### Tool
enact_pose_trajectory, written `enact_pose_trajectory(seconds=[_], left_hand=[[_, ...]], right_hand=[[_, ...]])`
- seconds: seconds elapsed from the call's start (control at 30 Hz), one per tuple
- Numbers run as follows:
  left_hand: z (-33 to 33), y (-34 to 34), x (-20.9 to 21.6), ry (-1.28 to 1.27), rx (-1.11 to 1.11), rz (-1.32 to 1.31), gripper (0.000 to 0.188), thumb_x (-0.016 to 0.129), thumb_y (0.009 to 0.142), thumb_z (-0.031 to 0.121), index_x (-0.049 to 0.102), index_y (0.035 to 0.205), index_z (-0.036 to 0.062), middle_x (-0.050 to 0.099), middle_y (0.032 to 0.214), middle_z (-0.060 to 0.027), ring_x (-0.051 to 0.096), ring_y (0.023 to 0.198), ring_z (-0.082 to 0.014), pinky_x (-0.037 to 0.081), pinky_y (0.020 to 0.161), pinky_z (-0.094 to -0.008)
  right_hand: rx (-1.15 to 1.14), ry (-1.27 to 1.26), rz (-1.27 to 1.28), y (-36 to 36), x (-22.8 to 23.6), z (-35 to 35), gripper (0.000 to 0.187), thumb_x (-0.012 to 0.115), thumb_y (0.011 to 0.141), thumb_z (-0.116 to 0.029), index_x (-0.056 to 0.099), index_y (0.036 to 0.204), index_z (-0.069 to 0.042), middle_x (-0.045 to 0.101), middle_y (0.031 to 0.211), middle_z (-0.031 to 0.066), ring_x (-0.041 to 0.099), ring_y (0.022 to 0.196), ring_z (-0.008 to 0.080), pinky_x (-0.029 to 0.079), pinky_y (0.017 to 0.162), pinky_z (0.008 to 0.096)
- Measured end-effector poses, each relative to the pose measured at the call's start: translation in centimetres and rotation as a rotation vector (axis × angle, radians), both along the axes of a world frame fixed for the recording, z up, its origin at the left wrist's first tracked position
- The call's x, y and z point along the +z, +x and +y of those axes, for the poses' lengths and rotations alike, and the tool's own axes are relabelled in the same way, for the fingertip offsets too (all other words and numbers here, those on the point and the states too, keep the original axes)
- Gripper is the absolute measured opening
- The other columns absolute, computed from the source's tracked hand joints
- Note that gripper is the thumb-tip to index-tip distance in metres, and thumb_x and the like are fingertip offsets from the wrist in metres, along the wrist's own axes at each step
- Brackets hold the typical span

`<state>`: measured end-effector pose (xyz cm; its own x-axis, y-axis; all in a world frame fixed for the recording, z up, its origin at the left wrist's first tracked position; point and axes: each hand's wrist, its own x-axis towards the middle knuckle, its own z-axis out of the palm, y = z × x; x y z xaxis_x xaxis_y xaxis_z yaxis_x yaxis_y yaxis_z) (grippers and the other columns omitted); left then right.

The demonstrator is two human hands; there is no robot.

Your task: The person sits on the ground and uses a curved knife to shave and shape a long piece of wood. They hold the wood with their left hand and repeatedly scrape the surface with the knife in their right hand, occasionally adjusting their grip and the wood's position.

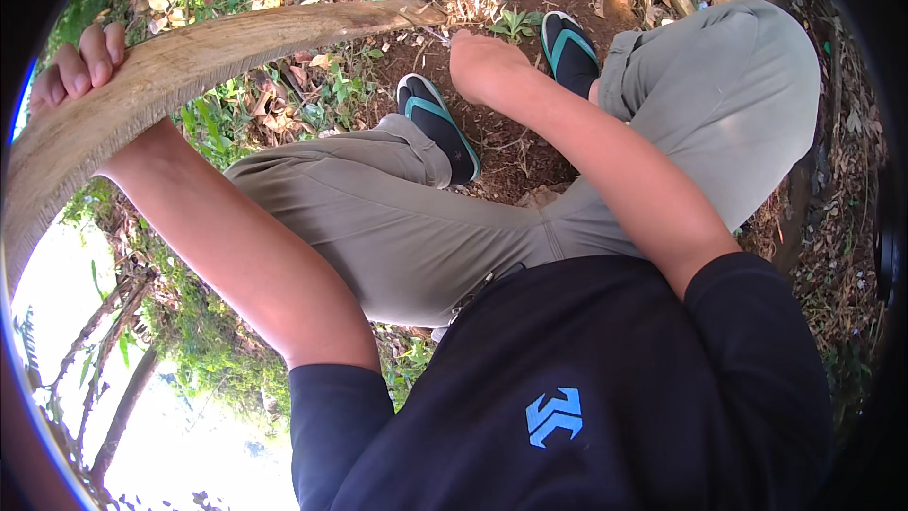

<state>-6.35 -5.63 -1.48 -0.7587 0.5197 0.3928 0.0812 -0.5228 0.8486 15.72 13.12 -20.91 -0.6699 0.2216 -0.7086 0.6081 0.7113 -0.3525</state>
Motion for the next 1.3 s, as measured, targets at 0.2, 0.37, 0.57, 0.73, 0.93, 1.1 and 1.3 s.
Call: enact_pose_trajectory(seconds=[0.2, 0.37, 0.57, 0.73, 0.93, 1.1, 1.3], left_hand=[[-0.6, -1.6, 0.0, 0.020, -0.098, -0.042, 0.031, 0.042, 0.086, 0.020, 0.048, 0.057, 0.0129, 0.047, 0.052, -0.0031, 0.046, 0.049, -0.0174, 0.036, 0.053, -0.0301], [-2.3, -2.8, -0.5, 0.040, -0.119, -0.042, 0.030, 0.041, 0.086, 0.018, 0.045, 0.057, 0.0131, 0.046, 0.053, -0.0018, 0.047, 0.051, -0.0171, 0.037, 0.055, -0.0308], [-0.9, -2.2, 0.0, 0.007, -0.269, -0.031, 0.030, 0.044, 0.087, 0.021, 0.044, 0.058, 0.0134, 0.047, 0.055, -0.0011, 0.049, 0.053, -0.0167, 0.037, 0.057, -0.0314], [-1.0, -2.0, 0.5, -0.035, -0.233, -0.015, 0.031, 0.046, 0.088, 0.025, 0.047, 0.059, 0.0126, 0.050, 0.057, -0.0028, 0.050, 0.054, -0.0183, 0.038, 0.058, -0.0320], [0.0, 0.1, 0.0, -0.025, 0.103, -0.026, 0.032, 0.044, 0.084, 0.022, 0.048, 0.053, 0.0147, 0.041, 0.049, -0.0006, 0.039, 0.046, -0.0144, 0.035, 0.051, -0.0285], [0.2, 0.1, 0.2, -0.042, 0.077, 0.004, 0.034, 0.043, 0.086, 0.023, 0.048, 0.053, 0.0145, 0.042, 0.048, -0.0006, 0.043, 0.047, -0.0146, 0.035, 0.051, -0.0282], [-1.0, -2.0, 0.2, -0.030, -0.149, -0.058, 0.034, 0.047, 0.087, 0.026, 0.049, 0.055, 0.0151, 0.047, 0.051, -0.0008, 0.047, 0.051, -0.0149, 0.037, 0.056, -0.0286]], right_hand=[[0.393, 0.048, -0.228, -3.5, -2.6, 0.7, 0.037, 0.065, 0.069, -0.007, 0.064, 0.103, 0.005, 0.063, 0.108, 0.0197, 0.064, 0.095, 0.0326, 0.052, 0.078, 0.0411], [0.096, 0.111, -0.189, -4.0, -4.0, -1.7, 0.032, 0.063, 0.069, -0.008, 0.068, 0.100, -0.003, 0.064, 0.107, 0.0164, 0.065, 0.093, 0.0300, 0.052, 0.079, 0.0406], [0.413, 0.086, -0.191, -5.9, -9.0, 0.4, 0.032, 0.060, 0.070, -0.009, 0.068, 0.100, -0.002, 0.066, 0.102, 0.0168, 0.065, 0.091, 0.0292, 0.053, 0.078, 0.0375], [0.419, 0.138, -0.126, -3.2, -9.6, 0.6, 0.029, 0.058, 0.071, -0.007, 0.069, 0.096, -0.001, 0.066, 0.100, 0.0177, 0.065, 0.090, 0.0309, 0.053, 0.077, 0.0368], [0.067, -0.007, -0.134, -0.1, -3.5, 0.4, 0.028, 0.058, 0.075, -0.008, 0.065, 0.100, 0.004, 0.063, 0.106, 0.0226, 0.062, 0.099, 0.0349, 0.050, 0.083, 0.0403], [-0.009, -0.106, -0.048, 0.0, -0.2, 0.3, 0.029, 0.052, 0.078, -0.007, 0.060, 0.101, 0.008, 0.062, 0.103, 0.0266, 0.061, 0.098, 0.0367, 0.049, 0.083, 0.0432], [0.191, -0.012, -0.263, -2.3, -3.5, -0.9, 0.031, 0.064, 0.070, -0.011, 0.068, 0.100, -0.003, 0.064, 0.107, 0.0172, 0.063, 0.097, 0.0329, 0.051, 0.082, 0.0369]])
